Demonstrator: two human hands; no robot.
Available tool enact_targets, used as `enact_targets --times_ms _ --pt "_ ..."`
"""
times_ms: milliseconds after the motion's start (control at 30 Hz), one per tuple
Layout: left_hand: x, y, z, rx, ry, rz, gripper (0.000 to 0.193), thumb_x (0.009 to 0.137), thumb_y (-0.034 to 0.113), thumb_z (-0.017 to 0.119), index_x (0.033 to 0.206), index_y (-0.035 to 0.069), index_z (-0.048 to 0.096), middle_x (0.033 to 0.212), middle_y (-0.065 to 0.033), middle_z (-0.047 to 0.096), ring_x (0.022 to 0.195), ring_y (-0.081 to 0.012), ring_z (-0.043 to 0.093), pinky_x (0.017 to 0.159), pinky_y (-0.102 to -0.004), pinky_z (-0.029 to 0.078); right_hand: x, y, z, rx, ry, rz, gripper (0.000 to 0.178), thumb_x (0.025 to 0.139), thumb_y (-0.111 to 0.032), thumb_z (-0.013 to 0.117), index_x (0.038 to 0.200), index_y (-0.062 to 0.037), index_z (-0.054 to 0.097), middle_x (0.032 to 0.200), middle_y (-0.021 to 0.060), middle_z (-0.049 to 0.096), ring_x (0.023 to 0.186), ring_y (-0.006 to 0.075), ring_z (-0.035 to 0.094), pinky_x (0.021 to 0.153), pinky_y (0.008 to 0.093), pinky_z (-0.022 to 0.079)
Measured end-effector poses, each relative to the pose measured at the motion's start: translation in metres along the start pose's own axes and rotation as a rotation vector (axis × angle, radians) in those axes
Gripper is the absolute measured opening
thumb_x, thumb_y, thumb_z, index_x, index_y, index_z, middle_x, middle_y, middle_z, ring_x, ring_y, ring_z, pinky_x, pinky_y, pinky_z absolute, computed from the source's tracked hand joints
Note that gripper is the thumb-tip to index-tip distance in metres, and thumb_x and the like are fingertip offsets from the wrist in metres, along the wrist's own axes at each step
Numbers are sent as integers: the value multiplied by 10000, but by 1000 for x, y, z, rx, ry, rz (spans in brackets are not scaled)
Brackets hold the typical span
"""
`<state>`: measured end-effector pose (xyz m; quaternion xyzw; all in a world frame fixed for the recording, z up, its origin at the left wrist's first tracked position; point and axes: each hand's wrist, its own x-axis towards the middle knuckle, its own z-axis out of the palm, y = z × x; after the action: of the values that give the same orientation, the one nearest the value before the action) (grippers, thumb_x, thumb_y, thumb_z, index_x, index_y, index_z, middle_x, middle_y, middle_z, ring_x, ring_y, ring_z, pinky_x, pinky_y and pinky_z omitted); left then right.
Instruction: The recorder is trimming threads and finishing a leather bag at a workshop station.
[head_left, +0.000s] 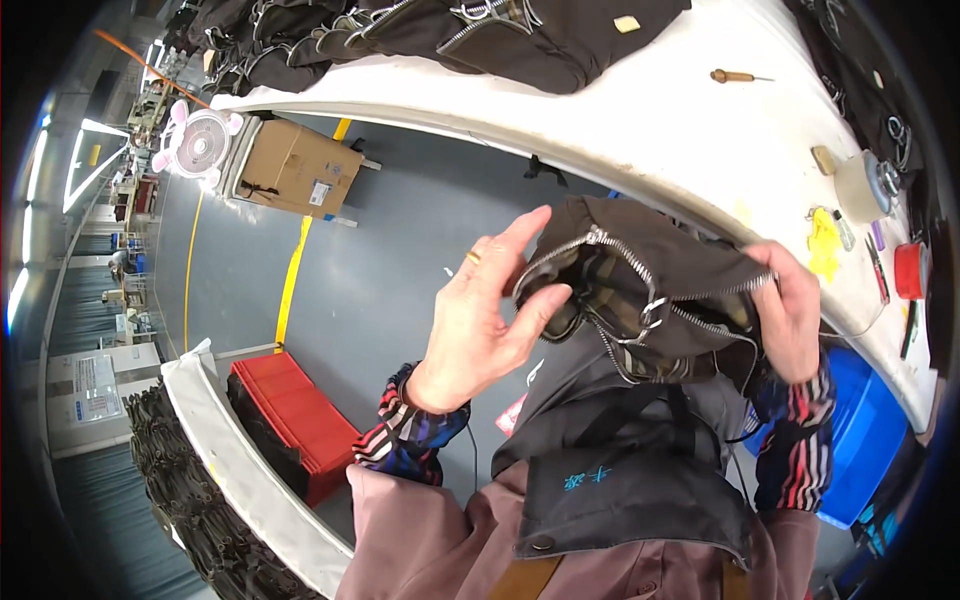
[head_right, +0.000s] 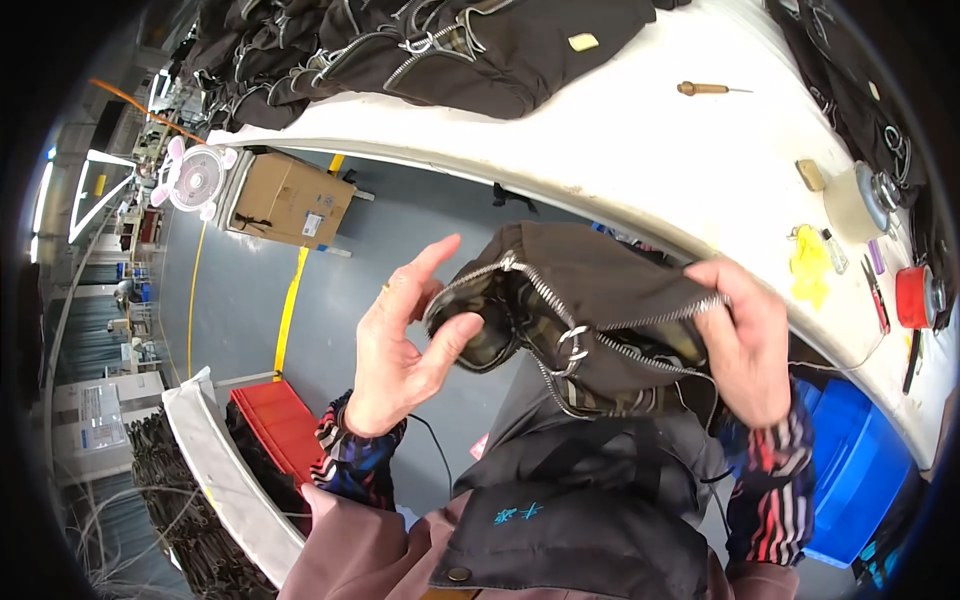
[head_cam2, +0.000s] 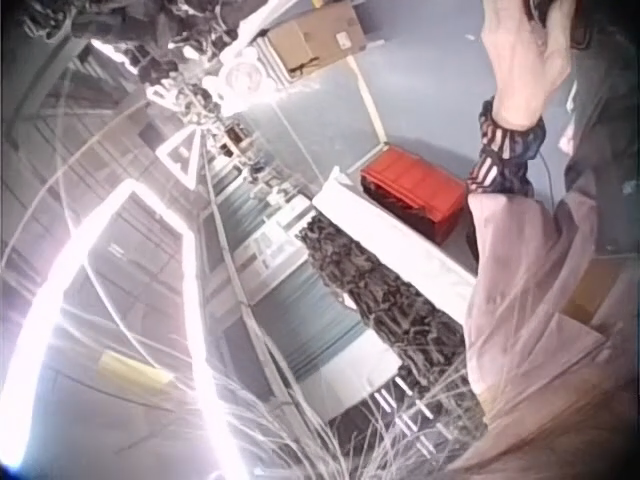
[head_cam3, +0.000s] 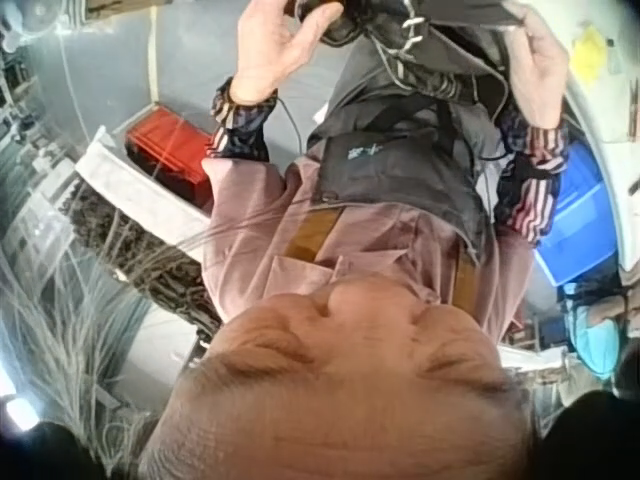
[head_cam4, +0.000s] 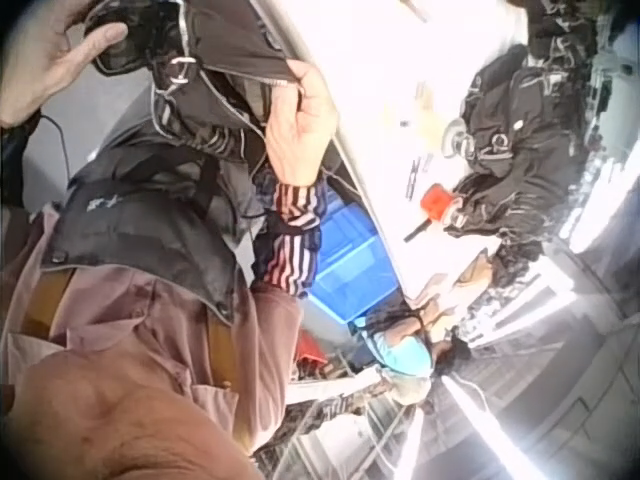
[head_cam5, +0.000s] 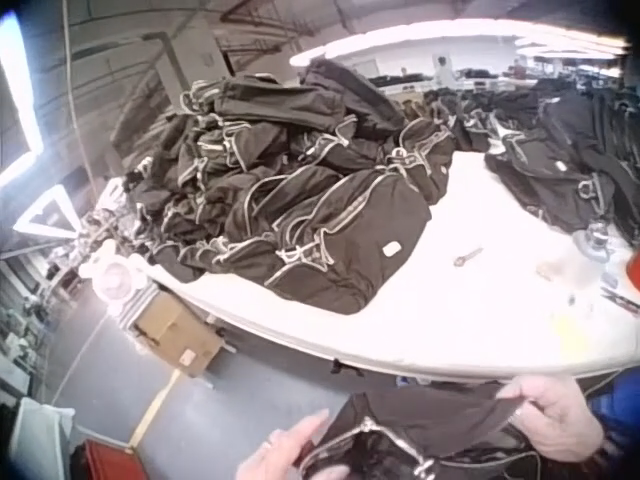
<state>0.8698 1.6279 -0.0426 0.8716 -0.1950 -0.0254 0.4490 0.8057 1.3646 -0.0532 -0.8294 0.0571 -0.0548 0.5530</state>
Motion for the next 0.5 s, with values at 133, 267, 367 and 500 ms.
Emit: enact_targets --times_ms 133,267,367,500 --pt "10 17 2 527 -123 481 522 679 224 699 1154 84 532 1143 -104 465 1078 -251 431 859 -353 380 28 27 -17 251 -178 70 138 876 -29 451 917 46 560 792 -10 582 747 37 499 666 182 407" --pt "12 15 12 919 -486 831 433 709 270 600 1094 74 561 1184 -115 495 1238 -272 314 990 -452 264 43 24 -27 498 -291 226 161 900 -81 458 906 23 581 801 10 610 721 41 538 653 192 444" --pt "16 11 22 1035 -459 1069 290 705 150 557 975 48 582 970 -95 593 1129 -239 442 987 -431 272 51 20 -24 468 -336 274 162 894 -75 460 903 28 585 791 11 610 711 44 538 646 192 444" --pt "16 -2 17 455 -702 606 76 787 88 511 833 74 570 696 3 554 692 -168 551 946 -403 302 65 39 -19 163 -394 139 171 884 -74 466 881 42 591 757 8 606 690 43 526 633 190 435"
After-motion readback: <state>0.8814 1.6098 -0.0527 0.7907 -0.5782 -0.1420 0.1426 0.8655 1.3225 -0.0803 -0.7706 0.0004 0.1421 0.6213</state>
